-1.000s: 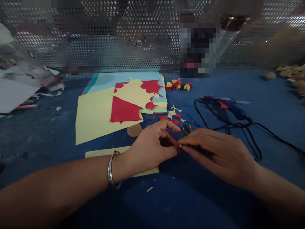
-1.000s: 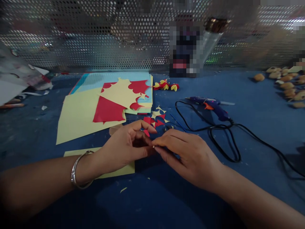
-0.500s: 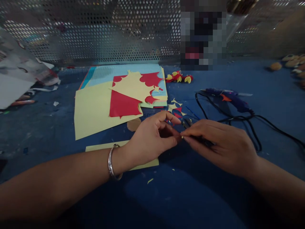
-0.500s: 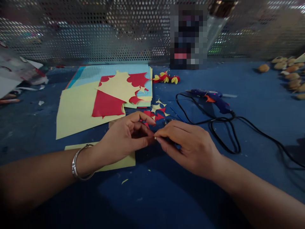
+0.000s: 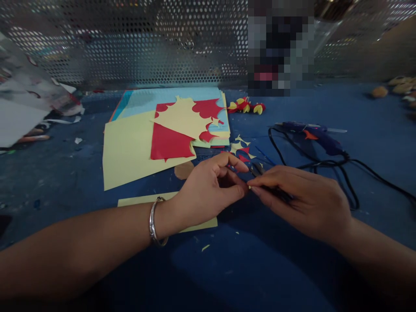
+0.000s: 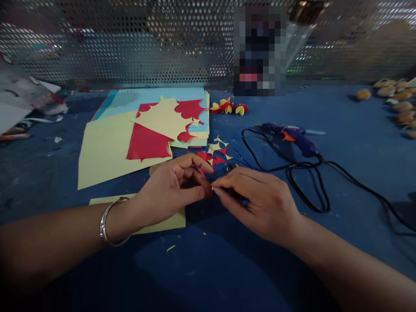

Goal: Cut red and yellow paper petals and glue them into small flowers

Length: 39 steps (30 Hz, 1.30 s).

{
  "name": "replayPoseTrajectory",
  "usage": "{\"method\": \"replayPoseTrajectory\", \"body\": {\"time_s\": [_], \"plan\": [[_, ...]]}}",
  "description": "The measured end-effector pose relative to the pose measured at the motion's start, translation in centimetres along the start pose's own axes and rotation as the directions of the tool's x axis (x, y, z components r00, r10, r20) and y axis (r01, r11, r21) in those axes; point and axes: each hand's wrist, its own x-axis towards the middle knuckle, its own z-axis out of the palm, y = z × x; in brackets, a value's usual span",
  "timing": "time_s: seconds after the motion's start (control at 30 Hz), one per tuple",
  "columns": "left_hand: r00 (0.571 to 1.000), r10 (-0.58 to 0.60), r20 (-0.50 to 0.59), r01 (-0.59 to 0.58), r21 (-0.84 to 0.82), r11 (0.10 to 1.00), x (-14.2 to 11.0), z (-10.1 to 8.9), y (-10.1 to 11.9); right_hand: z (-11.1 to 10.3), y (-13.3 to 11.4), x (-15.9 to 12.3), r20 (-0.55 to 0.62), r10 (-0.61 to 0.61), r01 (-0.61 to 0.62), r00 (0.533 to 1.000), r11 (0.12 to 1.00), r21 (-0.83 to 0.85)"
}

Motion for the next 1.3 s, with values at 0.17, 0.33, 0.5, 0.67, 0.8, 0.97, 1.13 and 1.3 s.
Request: {"method": "replayPoseTrajectory", "body": {"time_s": [0.17,0.33,0.5,0.67,0.8,0.97,1.13,1.3], "plan": [[1.000,-0.006,-0.007,0.005,-0.015,1.000,-0.1,0.0,0.0,0.0,0.0,0.0,-0.014,0.019,-0.019,1.000,1.000,-0.005],[1.000,-0.020,-0.021,0.019,-0.071,0.997,-0.1,0.1,0.0,0.0,-0.1,0.0,-0.033,0.049,-0.050,0.998,0.998,-0.024],[0.999,-0.036,-0.007,0.035,-0.084,0.996,-0.1,0.1,-0.1,0.0,-0.2,-0.1,-0.042,0.054,-0.055,0.998,0.998,-0.020],[0.999,-0.032,0.008,0.033,-0.100,0.994,-0.1,0.2,-0.3,0.0,-0.3,-0.1,-0.042,0.035,-0.035,0.998,0.999,-0.008],[0.999,-0.050,0.014,0.051,-0.162,0.985,-0.1,0.4,-0.4,0.0,-0.2,0.0,-0.047,0.035,-0.036,0.998,0.999,-0.002],[0.998,-0.060,0.032,0.065,-0.206,0.976,-0.3,0.4,-0.3,0.0,-0.2,0.1,-0.034,0.043,-0.042,0.999,0.999,0.022],[0.999,-0.043,0.009,0.044,-0.171,0.984,-0.3,0.3,-0.3,-0.3,0.0,-0.1,-0.032,0.033,-0.034,0.999,0.999,-0.009],[0.996,-0.031,-0.078,0.010,-0.255,0.967,0.0,0.0,-0.1,-2.1,1.1,-0.7,-0.127,0.127,-0.150,0.984,0.968,-0.199]]}}
